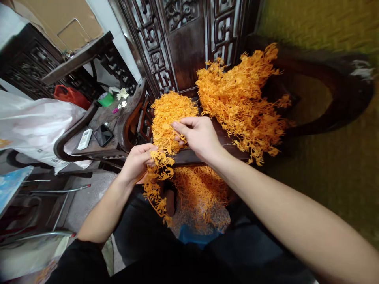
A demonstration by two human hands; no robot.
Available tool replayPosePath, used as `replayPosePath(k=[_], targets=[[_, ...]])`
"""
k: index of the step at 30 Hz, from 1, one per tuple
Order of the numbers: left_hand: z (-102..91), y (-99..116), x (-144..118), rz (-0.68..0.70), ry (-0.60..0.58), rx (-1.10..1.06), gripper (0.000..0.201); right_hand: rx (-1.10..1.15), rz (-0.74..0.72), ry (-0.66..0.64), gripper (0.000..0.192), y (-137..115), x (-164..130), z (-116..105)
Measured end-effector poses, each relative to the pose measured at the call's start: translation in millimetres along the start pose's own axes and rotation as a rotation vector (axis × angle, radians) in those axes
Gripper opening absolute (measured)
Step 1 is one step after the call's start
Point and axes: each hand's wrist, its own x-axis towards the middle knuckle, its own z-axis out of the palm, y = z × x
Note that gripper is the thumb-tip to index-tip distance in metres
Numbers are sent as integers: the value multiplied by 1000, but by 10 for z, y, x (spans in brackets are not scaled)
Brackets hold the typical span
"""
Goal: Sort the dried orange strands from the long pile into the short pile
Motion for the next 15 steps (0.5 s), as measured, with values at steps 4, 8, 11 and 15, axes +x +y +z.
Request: replayPosePath(k=[4,8,11,15], targets=[[-16,53,2,-55,-4,-91,25,91,-83,262,22,34,358,-402],[-92,52,-8,-47,17,-91,22,153,178,186,12,6,508,-778],[-103,23,11,-51,-8,-70,29,112,252,96,8,67,373,-682],[-66,7,44,-65,-50,-64,32,75,241,85,6,134,219,-439]])
